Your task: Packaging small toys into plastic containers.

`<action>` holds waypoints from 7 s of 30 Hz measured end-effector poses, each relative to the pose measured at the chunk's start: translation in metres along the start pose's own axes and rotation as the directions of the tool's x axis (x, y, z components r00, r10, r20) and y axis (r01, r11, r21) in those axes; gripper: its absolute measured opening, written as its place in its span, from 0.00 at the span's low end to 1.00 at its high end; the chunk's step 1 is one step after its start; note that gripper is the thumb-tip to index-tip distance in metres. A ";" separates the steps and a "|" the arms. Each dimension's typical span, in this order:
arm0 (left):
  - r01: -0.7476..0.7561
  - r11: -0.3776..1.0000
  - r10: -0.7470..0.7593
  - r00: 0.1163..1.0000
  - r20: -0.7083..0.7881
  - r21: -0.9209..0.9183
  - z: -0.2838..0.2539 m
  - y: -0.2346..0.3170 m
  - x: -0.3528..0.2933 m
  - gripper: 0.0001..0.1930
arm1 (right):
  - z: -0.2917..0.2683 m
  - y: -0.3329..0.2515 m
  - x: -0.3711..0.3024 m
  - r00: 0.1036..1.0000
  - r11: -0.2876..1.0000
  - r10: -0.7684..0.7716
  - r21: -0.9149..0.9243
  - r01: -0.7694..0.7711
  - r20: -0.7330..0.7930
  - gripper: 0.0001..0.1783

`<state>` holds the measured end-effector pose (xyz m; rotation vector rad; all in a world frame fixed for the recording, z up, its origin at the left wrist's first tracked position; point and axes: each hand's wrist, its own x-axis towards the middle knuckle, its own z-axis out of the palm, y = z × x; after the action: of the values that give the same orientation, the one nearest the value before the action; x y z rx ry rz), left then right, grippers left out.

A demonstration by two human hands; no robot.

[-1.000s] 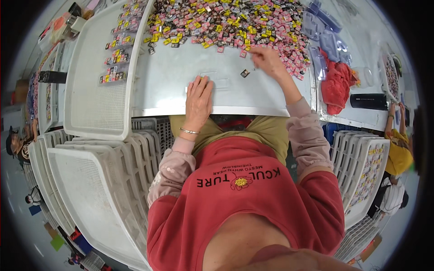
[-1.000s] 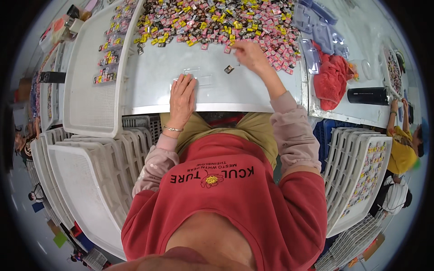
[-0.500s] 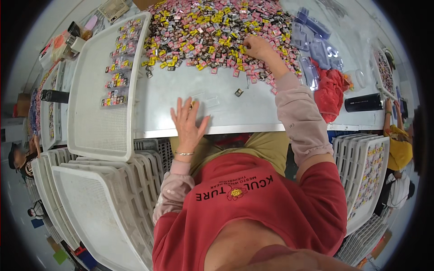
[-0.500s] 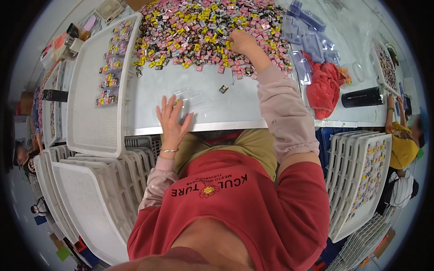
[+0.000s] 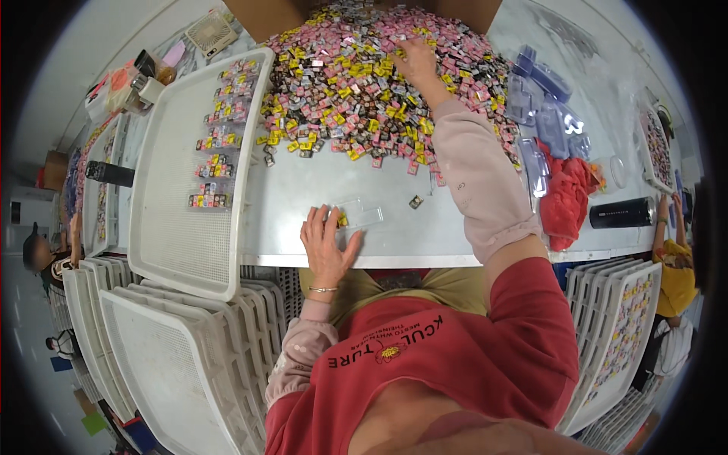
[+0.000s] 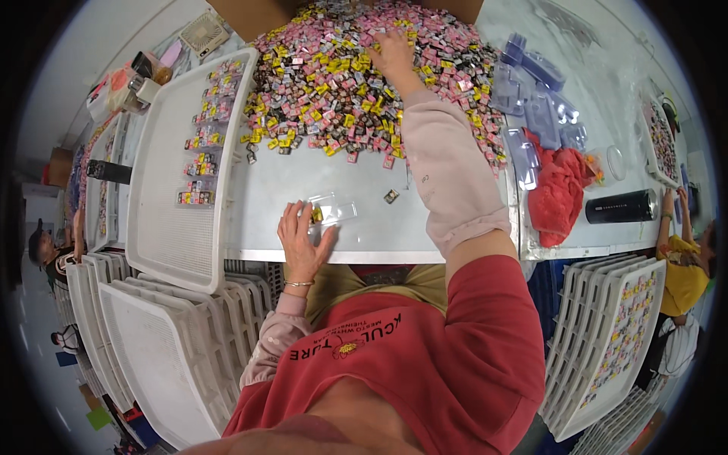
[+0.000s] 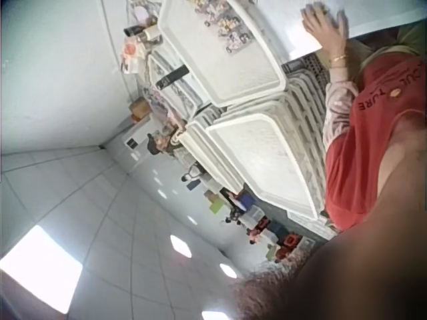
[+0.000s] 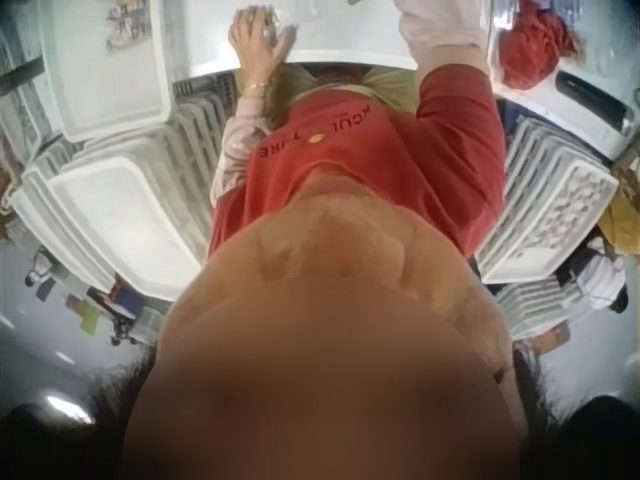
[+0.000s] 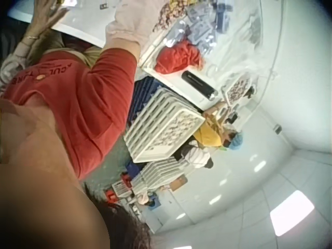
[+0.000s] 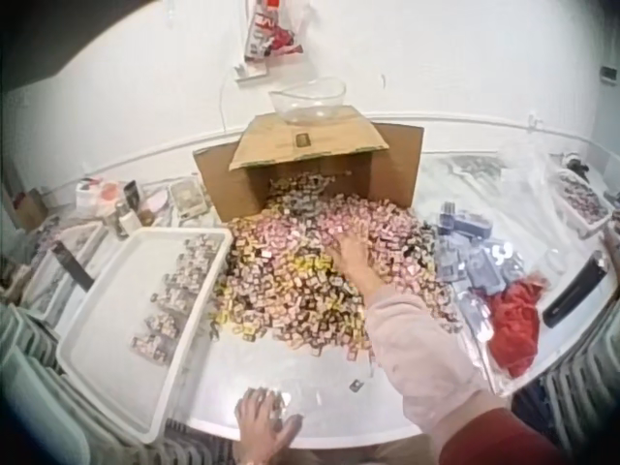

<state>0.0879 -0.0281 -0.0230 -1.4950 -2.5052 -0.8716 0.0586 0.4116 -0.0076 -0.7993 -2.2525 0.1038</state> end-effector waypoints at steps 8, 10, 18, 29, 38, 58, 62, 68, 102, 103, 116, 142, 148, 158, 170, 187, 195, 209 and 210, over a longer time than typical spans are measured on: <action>0.007 1.000 -0.007 1.000 -0.001 -0.019 0.001 0.001 0.004 0.30 | 0.006 -0.063 0.024 0.921 0.979 -0.032 -0.176 0.107 0.388 0.17; 0.022 0.999 -0.022 1.000 -0.004 -0.032 0.001 0.001 0.004 0.29 | -0.002 -0.045 0.025 0.898 0.958 -0.131 -0.181 0.224 0.419 0.21; 0.030 0.999 -0.030 0.999 0.030 -0.012 -0.002 -0.001 0.003 0.31 | -0.053 -0.037 0.018 0.852 0.957 -0.060 -0.213 0.197 0.520 0.12; 0.034 0.999 -0.035 0.998 -0.049 -0.023 0.004 -0.003 0.001 0.29 | -0.026 -0.047 -0.024 0.907 0.994 -0.088 -0.029 0.110 0.413 0.10; 0.015 1.000 -0.017 0.998 -0.063 -0.020 0.002 0.000 -0.002 0.29 | -0.016 -0.139 -0.082 0.733 0.893 -0.449 0.236 0.382 0.512 0.15; -0.116 0.965 0.085 0.987 -0.139 -0.234 0.009 -0.017 -0.011 0.21 | -0.099 -0.174 -0.230 0.824 0.898 -0.319 0.428 0.105 0.469 0.12; -0.088 0.980 0.074 0.994 -0.084 -0.180 0.012 -0.022 -0.010 0.20 | -0.106 -0.180 -0.240 0.822 0.840 -0.311 0.543 0.002 0.477 0.11; -0.083 0.976 0.073 0.996 -0.055 -0.203 0.013 -0.019 -0.005 0.19 | -0.110 -0.180 -0.243 0.817 0.886 -0.269 0.463 0.003 0.510 0.10; 0.080 0.991 -0.093 0.988 -0.123 -0.110 0.006 -0.020 -0.012 0.24 | -0.092 -0.067 -0.133 0.968 0.914 -0.128 0.404 0.032 0.214 0.11; 0.087 0.985 -0.107 0.986 -0.130 -0.148 0.007 -0.019 -0.010 0.24 | -0.080 -0.068 -0.132 0.942 0.924 -0.225 0.362 0.125 0.248 0.12; 0.065 0.983 -0.099 0.977 -0.192 -0.173 0.007 -0.021 -0.013 0.20 | -0.090 -0.070 -0.143 0.843 0.749 0.073 0.529 -0.400 0.533 0.12; -0.080 0.976 0.074 0.997 -0.033 -0.202 0.023 -0.012 0.007 0.23 | -0.077 -0.155 -0.177 0.532 0.819 -0.470 0.573 -0.033 0.704 0.07; -0.039 0.972 0.029 0.999 -0.044 -0.231 0.031 -0.014 0.007 0.23 | -0.086 -0.157 -0.211 0.771 0.818 -0.420 0.567 0.093 0.479 0.04; -0.039 0.978 0.045 0.999 0.023 -0.204 0.015 -0.013 0.011 0.25 | -0.129 -0.121 -0.231 0.944 0.785 -0.155 0.617 -0.062 0.292 0.08; 0.041 0.952 -0.127 0.955 -0.268 -0.303 0.002 -0.018 0.005 0.12 | -0.152 -0.084 -0.244 0.902 0.967 0.022 0.221 -0.130 0.432 0.14; -0.026 0.961 -0.045 0.967 -0.252 -0.274 0.011 -0.010 0.003 0.13 | -0.137 -0.084 -0.213 0.706 0.026 -0.061 0.708 -0.706 0.706 0.17; -0.041 0.980 -0.011 0.965 -0.262 -0.193 0.009 -0.010 0.004 0.13 | -0.138 -0.103 -0.207 0.657 0.156 -0.105 0.665 -0.731 0.747 0.17; 0.104 0.748 -0.208 0.975 -0.083 -0.655 -0.001 0.016 0.030 0.12 | -0.140 -0.121 -0.202 0.614 0.235 -0.232 0.656 -0.718 0.755 0.17; 0.104 0.749 -0.208 0.974 -0.084 -0.654 -0.002 0.021 0.035 0.12 | -0.139 -0.123 -0.202 0.614 0.234 -0.234 0.657 -0.717 0.754 0.17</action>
<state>0.0869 0.0056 -0.0003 -1.2741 -2.3431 -1.9637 0.1971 0.1752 0.0060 -0.4018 -1.9801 2.2129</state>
